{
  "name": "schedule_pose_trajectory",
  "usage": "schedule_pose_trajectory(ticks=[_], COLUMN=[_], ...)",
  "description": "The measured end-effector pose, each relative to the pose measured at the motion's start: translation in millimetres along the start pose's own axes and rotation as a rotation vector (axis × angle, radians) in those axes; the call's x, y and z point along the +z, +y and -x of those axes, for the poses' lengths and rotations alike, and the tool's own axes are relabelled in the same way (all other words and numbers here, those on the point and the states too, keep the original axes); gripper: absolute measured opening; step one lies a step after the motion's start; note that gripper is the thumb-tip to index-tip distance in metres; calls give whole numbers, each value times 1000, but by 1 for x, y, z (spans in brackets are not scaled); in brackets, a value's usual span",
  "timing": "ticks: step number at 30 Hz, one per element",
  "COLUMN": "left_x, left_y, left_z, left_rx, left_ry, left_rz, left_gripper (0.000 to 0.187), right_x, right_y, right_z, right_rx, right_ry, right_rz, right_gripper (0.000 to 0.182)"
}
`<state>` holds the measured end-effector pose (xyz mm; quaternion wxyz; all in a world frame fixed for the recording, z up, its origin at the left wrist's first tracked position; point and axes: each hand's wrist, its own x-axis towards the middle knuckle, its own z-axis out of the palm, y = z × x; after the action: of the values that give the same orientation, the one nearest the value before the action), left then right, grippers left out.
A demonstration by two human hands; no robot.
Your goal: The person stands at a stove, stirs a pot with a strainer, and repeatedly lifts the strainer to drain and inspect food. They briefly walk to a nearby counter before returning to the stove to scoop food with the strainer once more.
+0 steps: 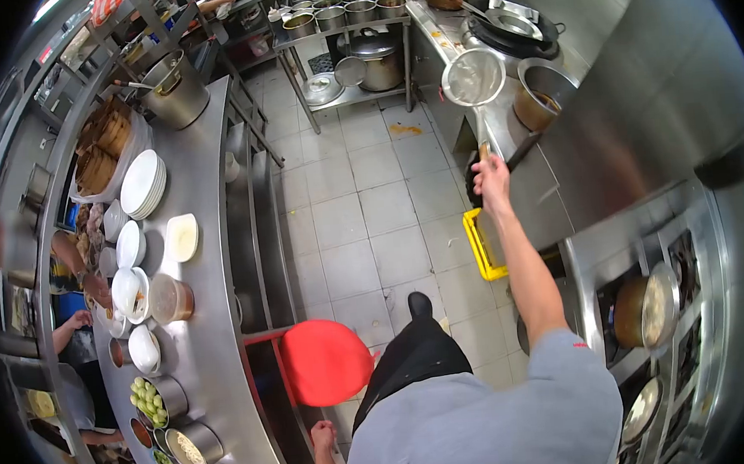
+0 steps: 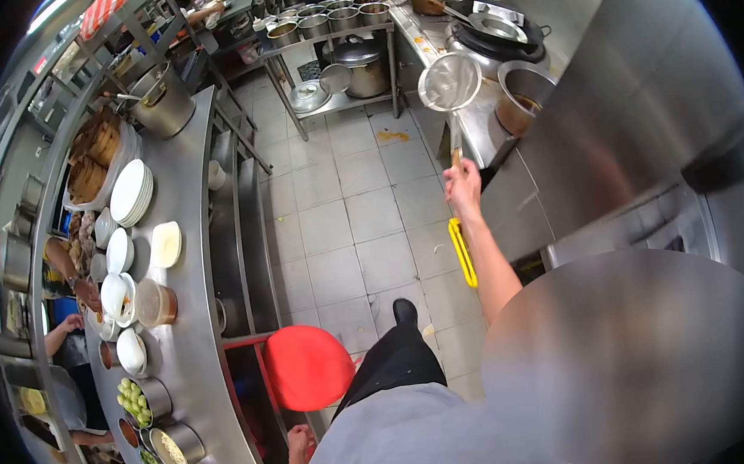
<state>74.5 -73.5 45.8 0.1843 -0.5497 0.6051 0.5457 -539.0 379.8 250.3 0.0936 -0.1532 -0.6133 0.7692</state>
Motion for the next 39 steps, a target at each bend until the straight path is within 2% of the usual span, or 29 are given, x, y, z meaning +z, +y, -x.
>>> schedule_pose_trajectory(ticks=[2, 3, 4, 5, 6, 7, 8, 9, 10, 11, 12, 13, 14, 15, 16, 17, 18, 19, 21, 23, 25, 30, 34, 39], left_x=[23, 37, 51, 63, 78, 91, 102, 111, 122, 129, 135, 139, 143, 147, 149, 149, 149, 151, 153, 154, 152, 143, 118, 71], left_y=[18, 25, 31, 36, 35, 33, 40, 46, 69, 95, 76, 76, 76, 79, 87, 98, 102, 100, 90, 84, 77, 52, 25, -24], left_z=[23, 33, 43, 48, 47, 54, 60, 64, 81, 96, 84, 83, 84, 84, 86, 94, 101, 102, 100, 98, 98, 90, 81, 57], left_rx=[-29, -46, -23, -19, -18, -21, -74, -33, 4, -6, 47, 45, 35, 29, 27, 23, 18, 29, 55, 37, 6, 42, 90, 131], left_ry=[29, 48, 66, 64, 68, 80, 87, 86, 137, 136, 145, 151, 161, 169, 187, 203, 217, 240, 277, 253, 217, 250, 259, 84], left_rz=[23, 40, -19, -31, -31, -24, -74, -184, -193, -224, -165, -134, -115, -98, -112, -127, -147, -142, -146, -113, -70, -110, -133, -169], left_gripper=[7, 8, 10, 11, 12, 13, 18, 21, 23, 21, 20, 19, 19, 19, 20, 20, 20, 21, 22, 24, 24, 25, 25, 24], right_x=[-3, 8, 4, -6, -8, -1, -2, -12, -16, -23, -78, -73, -43, -46, -64, -83, -48, -35, -30, -33, -45, -43, -64, -80], right_y=[-4, -36, -28, -14, -18, -37, -27, -7, 5, 9, 107, 90, 43, 50, 75, 104, 51, 31, 18, 15, 36, 21, 23, -1], right_z=[-83, -92, -137, -176, -199, -203, -218, -240, -247, -259, -346, -337, -300, -315, -346, -386, -332, -312, -306, -309, -334, -286, -187, 31], right_rx=[-186, -451, -555, -783, -797, -444, -486, -496, -444, -92, -407, -242, -59, -68, -323, -396, -114, -40, 136, 318, 481, 439, 348, 348], right_ry=[100, 182, 269, 285, 277, 170, 184, 104, 39, -163, -87, -92, -40, 38, 72, 155, 69, -38, -179, -248, -144, -296, -390, -370], right_rz=[323, 634, 715, 786, 997, 1104, 1154, 1169, 1290, 1333, 1387, 1442, 1292, 1200, 955, 791, 567, 221, -322, -612, -616, -602, -497, -315], right_gripper=[26, 31, 40, 48, 55, 59, 64, 72, 73, 74, 74, 71, 65, 56, 51, 43, 25, 5, 9, 22, 26, 24, 21, 27])
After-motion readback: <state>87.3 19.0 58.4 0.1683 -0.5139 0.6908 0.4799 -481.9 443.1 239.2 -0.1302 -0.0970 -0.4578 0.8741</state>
